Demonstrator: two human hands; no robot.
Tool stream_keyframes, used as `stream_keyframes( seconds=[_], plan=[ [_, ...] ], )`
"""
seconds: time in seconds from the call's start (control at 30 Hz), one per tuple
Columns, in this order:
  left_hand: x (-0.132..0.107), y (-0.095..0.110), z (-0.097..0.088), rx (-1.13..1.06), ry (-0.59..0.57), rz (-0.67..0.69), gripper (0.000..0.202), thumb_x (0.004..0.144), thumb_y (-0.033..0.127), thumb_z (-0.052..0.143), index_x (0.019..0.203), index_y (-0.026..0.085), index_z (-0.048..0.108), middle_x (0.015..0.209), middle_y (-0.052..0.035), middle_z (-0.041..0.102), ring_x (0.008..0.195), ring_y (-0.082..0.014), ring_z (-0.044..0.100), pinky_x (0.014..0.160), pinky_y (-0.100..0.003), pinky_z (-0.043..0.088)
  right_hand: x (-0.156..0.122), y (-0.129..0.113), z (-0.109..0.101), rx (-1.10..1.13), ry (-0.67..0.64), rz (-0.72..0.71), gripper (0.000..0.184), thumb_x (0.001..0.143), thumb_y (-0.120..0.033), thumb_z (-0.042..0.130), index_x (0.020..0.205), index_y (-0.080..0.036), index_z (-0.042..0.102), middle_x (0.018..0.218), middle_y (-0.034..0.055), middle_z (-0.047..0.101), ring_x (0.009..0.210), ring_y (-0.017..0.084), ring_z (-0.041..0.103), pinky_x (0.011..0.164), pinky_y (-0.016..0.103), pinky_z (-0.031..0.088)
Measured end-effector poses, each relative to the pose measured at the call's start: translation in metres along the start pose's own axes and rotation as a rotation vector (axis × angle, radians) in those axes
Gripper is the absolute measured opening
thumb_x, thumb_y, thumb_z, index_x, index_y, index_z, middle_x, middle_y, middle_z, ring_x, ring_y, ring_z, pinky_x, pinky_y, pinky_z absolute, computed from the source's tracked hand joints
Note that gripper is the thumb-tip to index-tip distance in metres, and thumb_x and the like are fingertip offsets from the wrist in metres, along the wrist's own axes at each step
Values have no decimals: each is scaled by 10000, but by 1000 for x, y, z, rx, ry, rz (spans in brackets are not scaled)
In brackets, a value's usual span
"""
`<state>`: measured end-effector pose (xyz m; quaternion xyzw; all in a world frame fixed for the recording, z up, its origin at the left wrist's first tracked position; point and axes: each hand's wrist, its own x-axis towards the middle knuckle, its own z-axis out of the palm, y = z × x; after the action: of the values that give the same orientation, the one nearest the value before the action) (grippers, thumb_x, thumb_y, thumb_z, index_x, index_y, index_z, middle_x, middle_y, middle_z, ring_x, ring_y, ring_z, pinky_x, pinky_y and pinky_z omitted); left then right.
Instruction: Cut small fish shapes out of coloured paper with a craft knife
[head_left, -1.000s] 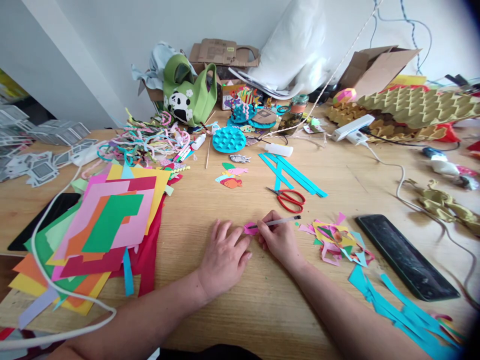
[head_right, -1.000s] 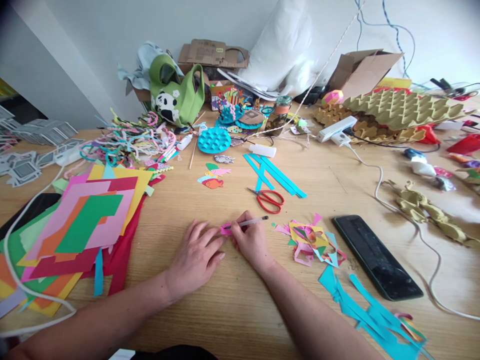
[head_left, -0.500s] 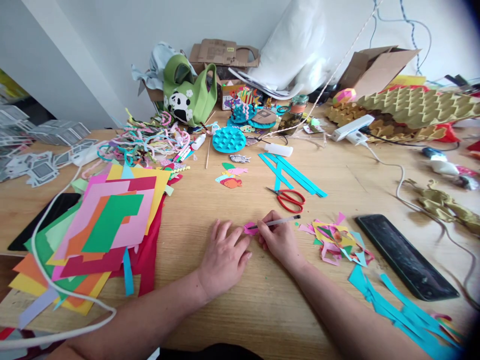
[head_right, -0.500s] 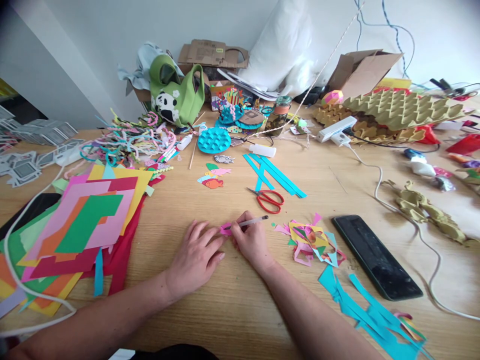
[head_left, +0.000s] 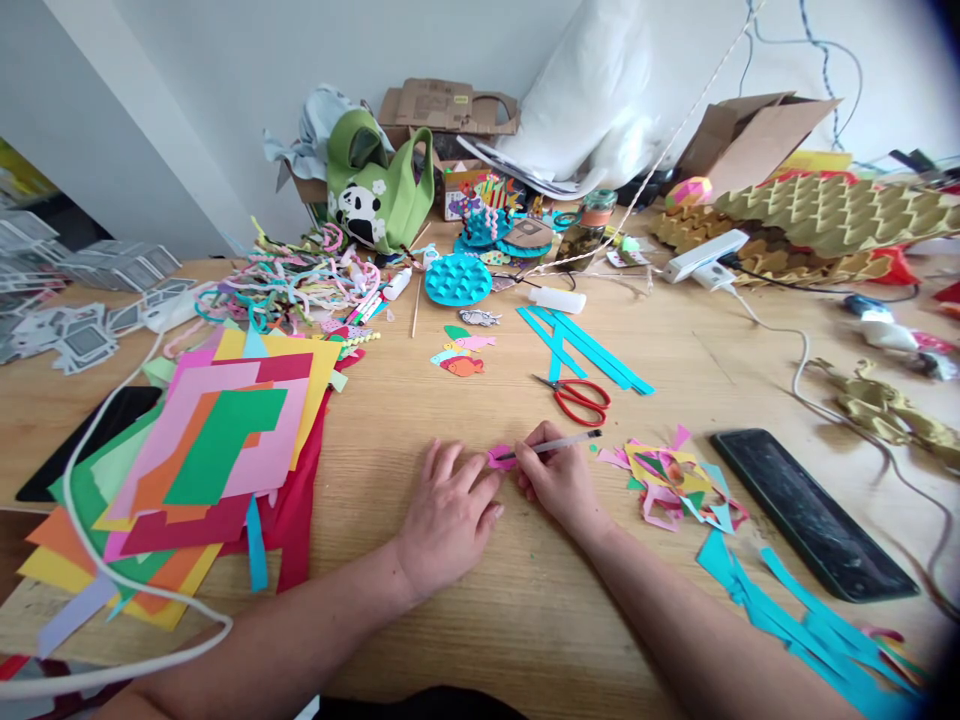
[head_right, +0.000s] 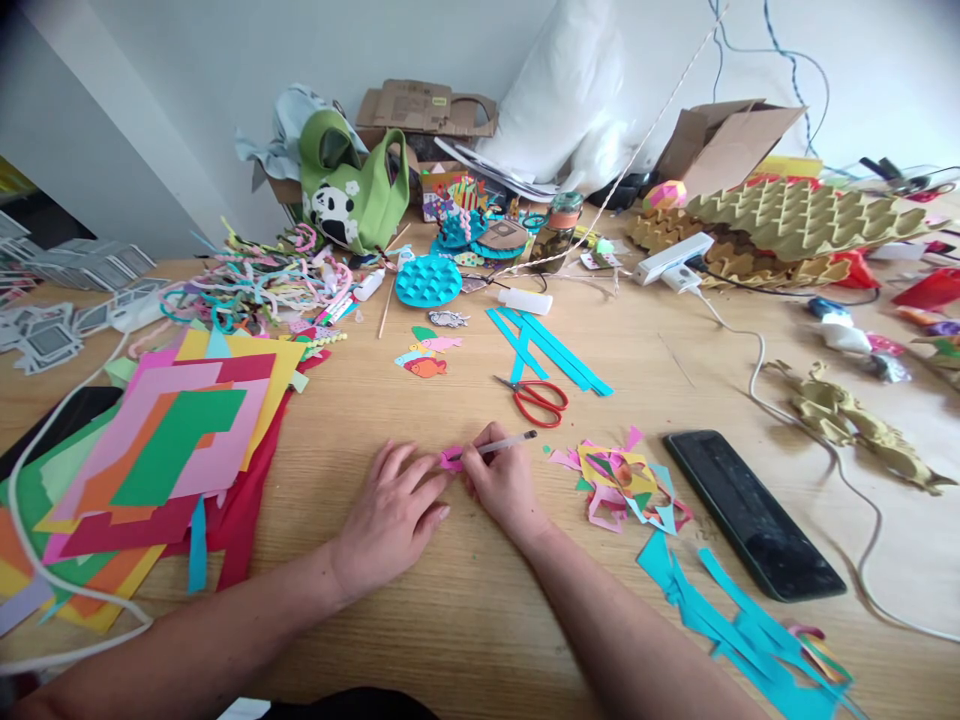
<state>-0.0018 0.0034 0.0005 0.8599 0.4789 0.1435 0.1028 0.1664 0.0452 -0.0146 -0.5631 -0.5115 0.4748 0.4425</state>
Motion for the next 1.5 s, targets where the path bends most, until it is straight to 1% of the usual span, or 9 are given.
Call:
stream_keyframes(
  seconds=[0.3, 0.5, 0.67, 0.83, 1.07, 1.2, 1.5],
  plan=[
    [0, 1, 0, -3, 8, -1, 349, 915, 304, 558, 1260, 255, 581, 1287, -35, 577, 1251, -304, 387, 1147, -574, 223, 0, 3, 0, -1, -1, -21, 182, 769, -287, 589, 677, -241, 438, 396, -78, 496, 296, 91, 429, 315, 182, 306],
    [-1, 0, 0, 3, -12, 1, 352, 929, 320, 534, 1271, 248, 576, 1300, -29, 567, 1252, -309, 378, 1147, -570, 223, 0, 4, 0, 18, 2, 1, 194, 768, -306, 599, 685, -244, 435, 392, -80, 493, 294, 97, 438, 308, 184, 317],
    [1, -1, 0, 5, -6, 3, 351, 932, 319, 525, 1270, 241, 578, 1303, -34, 565, 1252, -318, 380, 1146, -571, 222, 0, 4, 0, -1, -2, -25, 189, 763, -290, 595, 674, -240, 436, 392, -79, 490, 298, 91, 435, 310, 178, 308],
    [1, -1, 0, -8, 2, 4, 349, 921, 308, 542, 1263, 249, 582, 1290, -38, 572, 1247, -317, 388, 1140, -577, 229, 1, 4, 0, 25, -2, -9, 191, 760, -297, 601, 682, -244, 435, 386, -79, 489, 293, 97, 435, 306, 183, 312],
    [0, 0, 1, -13, -2, -1, 327, 923, 310, 540, 1241, 253, 593, 1297, -33, 567, 1248, -311, 382, 1143, -577, 224, 1, 8, 0, -1, -7, -37, 183, 765, -262, 595, 674, -239, 437, 395, -80, 489, 300, 91, 432, 314, 178, 303],
    [0, 0, 0, -7, -3, 0, 353, 924, 313, 540, 1269, 250, 576, 1291, -31, 569, 1245, -308, 380, 1150, -571, 216, 0, 6, 0, 31, 3, -35, 179, 762, -261, 593, 678, -244, 435, 391, -83, 485, 296, 96, 429, 310, 184, 307],
    [0, 0, 0, -15, 10, 3, 350, 918, 304, 546, 1262, 255, 582, 1278, -42, 576, 1239, -308, 390, 1138, -575, 236, -1, 4, 1, 8, 6, -23, 187, 764, -273, 601, 677, -241, 439, 399, -77, 493, 304, 97, 439, 313, 183, 316]
  ],
)
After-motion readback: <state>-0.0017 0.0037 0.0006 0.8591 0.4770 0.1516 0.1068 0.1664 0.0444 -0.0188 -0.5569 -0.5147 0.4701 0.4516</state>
